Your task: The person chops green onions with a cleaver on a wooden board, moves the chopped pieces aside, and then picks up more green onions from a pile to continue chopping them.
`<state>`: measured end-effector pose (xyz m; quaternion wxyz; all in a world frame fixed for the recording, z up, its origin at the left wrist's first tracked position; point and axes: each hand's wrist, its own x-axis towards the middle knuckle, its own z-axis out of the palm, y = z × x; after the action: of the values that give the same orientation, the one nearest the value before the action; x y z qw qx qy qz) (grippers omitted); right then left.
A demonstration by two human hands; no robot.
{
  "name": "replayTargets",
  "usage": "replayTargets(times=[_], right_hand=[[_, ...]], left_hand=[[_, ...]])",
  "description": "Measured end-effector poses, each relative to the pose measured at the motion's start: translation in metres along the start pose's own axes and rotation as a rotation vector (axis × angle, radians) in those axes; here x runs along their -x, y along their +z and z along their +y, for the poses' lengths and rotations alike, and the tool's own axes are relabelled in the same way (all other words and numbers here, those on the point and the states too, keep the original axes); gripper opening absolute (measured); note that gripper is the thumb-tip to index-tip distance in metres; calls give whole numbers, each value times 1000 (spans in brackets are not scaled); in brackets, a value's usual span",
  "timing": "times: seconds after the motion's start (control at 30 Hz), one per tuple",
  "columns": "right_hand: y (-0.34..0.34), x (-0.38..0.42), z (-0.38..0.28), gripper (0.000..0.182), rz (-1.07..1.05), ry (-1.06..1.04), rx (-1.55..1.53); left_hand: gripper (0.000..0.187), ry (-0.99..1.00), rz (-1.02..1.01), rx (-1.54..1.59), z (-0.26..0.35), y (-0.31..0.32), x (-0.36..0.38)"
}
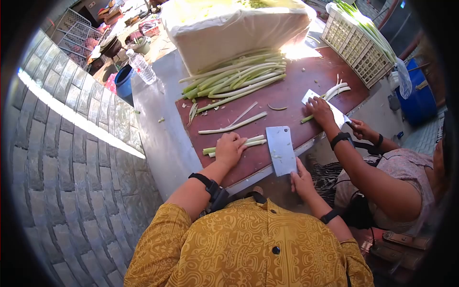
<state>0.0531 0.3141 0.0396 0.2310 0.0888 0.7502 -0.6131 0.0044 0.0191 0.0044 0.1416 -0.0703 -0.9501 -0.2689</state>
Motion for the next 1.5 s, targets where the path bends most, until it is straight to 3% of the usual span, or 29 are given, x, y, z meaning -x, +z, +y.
replayTargets(times=[0.47,1.0,1.5], right_hand=[[-4,-16,10,62,-65,10,19],[5,-49,-24,62,-150,-30,159],[22,-30,-22,61,-156,-9,131]], left_hand=[[16,6,9,-2,0,3,-1],[10,33,18,-6,1,1,-2],[9,45,82,36,-1,5,-1]])
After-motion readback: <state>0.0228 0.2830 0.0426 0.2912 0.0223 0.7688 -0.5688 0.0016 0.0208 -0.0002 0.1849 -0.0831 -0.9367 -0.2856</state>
